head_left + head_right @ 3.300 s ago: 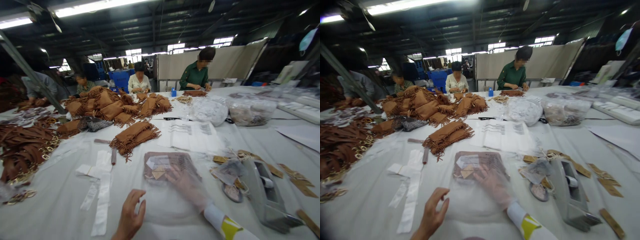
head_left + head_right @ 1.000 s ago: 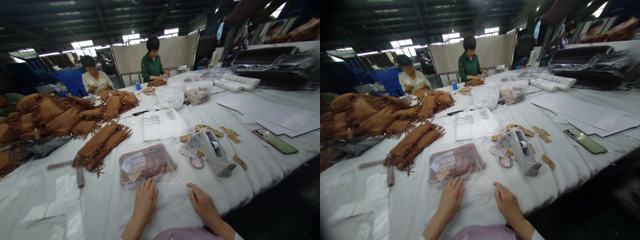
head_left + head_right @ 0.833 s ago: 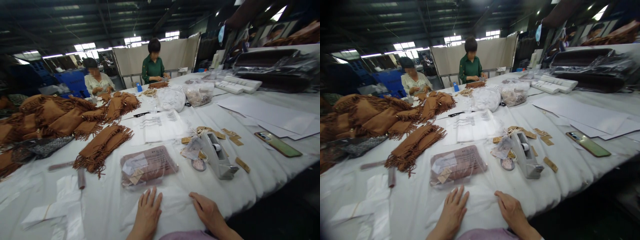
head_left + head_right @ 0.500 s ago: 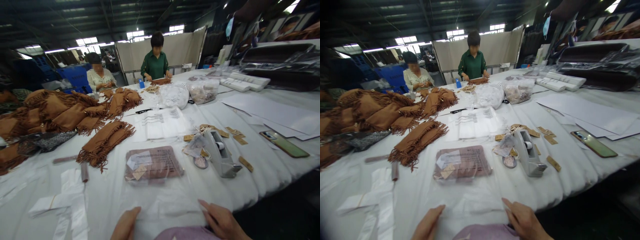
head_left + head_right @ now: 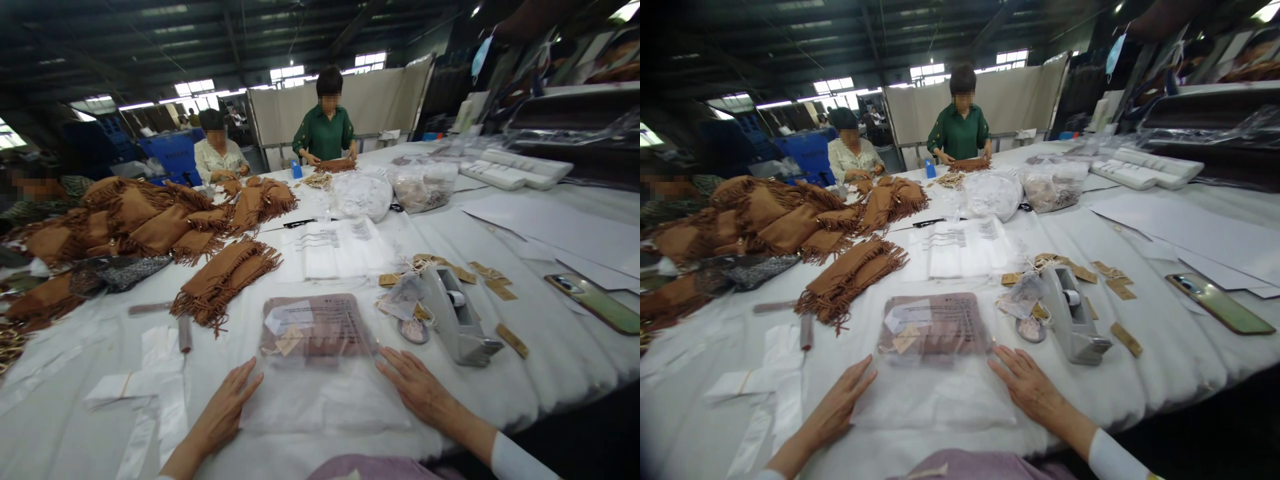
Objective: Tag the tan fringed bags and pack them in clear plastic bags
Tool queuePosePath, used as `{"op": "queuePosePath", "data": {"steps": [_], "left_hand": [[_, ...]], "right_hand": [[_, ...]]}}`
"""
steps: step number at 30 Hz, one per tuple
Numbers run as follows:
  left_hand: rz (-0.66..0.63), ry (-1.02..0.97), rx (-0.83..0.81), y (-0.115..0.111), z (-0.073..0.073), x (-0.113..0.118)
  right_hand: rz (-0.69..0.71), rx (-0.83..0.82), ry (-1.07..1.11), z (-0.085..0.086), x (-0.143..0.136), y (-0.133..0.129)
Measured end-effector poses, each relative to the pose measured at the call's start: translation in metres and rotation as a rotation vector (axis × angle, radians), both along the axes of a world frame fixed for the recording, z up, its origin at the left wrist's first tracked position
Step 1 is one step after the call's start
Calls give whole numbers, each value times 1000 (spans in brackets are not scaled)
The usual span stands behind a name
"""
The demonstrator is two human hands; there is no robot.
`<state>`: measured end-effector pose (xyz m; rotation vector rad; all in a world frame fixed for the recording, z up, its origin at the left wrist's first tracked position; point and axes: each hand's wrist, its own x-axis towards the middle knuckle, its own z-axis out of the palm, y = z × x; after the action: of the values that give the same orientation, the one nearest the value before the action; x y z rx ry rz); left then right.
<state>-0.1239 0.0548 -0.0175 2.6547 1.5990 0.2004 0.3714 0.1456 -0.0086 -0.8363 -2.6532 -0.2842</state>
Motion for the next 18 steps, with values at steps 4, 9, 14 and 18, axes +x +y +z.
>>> {"op": "queuePosePath", "data": {"steps": [4,9,14,18], "left_hand": [[-129,44,23,17,5,7],[-343,-47,156,27,5,3],[-415,-122,237,-14,2,-4],[-290,-117,207,-52,8,7]], "right_hand": [[104,10,-15,-3,4,8],[242,-201,-59,13,-4,15],[411,-411,4,22,-1,8],[382,-500,-11,29,-3,3]]}}
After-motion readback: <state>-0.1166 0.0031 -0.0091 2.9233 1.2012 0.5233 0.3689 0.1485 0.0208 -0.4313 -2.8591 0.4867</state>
